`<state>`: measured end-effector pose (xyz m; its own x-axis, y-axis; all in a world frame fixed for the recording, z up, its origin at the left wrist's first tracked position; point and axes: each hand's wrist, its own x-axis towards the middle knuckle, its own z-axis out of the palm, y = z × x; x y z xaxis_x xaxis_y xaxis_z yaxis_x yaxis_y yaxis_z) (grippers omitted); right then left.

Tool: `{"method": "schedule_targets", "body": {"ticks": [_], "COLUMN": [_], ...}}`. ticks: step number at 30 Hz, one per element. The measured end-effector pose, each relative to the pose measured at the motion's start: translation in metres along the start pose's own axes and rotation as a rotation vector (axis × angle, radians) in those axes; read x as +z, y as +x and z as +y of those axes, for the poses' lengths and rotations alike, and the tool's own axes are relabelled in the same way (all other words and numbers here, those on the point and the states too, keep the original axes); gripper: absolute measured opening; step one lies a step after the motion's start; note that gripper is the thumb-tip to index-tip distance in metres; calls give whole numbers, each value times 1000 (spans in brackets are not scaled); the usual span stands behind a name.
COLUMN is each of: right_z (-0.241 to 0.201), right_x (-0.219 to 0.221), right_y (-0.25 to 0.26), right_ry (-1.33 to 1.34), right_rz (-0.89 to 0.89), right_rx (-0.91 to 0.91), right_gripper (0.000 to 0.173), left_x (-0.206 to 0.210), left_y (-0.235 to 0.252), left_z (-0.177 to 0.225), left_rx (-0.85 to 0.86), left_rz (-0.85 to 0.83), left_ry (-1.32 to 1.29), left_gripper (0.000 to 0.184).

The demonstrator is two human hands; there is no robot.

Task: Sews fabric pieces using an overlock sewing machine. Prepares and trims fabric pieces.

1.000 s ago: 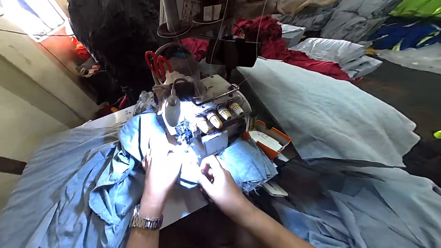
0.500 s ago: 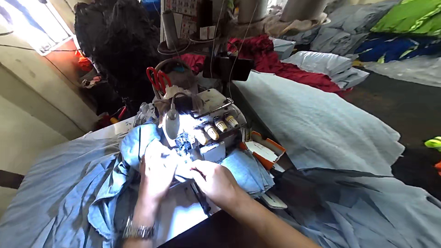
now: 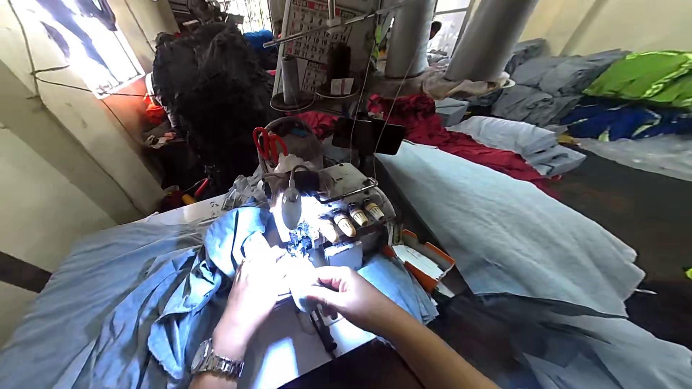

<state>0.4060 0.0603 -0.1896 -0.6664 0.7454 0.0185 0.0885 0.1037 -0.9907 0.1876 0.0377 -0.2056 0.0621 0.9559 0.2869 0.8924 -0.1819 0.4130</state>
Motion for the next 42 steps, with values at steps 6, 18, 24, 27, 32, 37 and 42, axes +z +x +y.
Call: {"method": "schedule_targets", "body": {"ticks": [6,18,24,27,32,37,42], "right_z": [-1,-16,-8,8,27,41,31], "right_x": [13,5,12,4,13,15,6], "right_y": [29,13,-2,6,-8,-5,7], "right_ry": [38,-268,-367,-221,-7,3,-59], "right_rz": [287,-103,33,-79,-54,-26,-89], "right_rx": [-219,-63,-190,-98,-151,-180,-159], "right_gripper": [18,30,30,28,21,22,24], "left_x": [-29,-61,-67,-71,-79,-69,-67], "left_y": [-13,14,25,30,34,48,43], "left_z": [-3,20,17,14,28,25,16], "left_rx": [180,326,330,402,258,330,441], "left_rz": [-184,-156,-518,-565,-770,-747,-506], "left_ry": [-369,-238,-233,-241,-245,253,408], "left_gripper": [24,20,38,33,29,28,23]}}
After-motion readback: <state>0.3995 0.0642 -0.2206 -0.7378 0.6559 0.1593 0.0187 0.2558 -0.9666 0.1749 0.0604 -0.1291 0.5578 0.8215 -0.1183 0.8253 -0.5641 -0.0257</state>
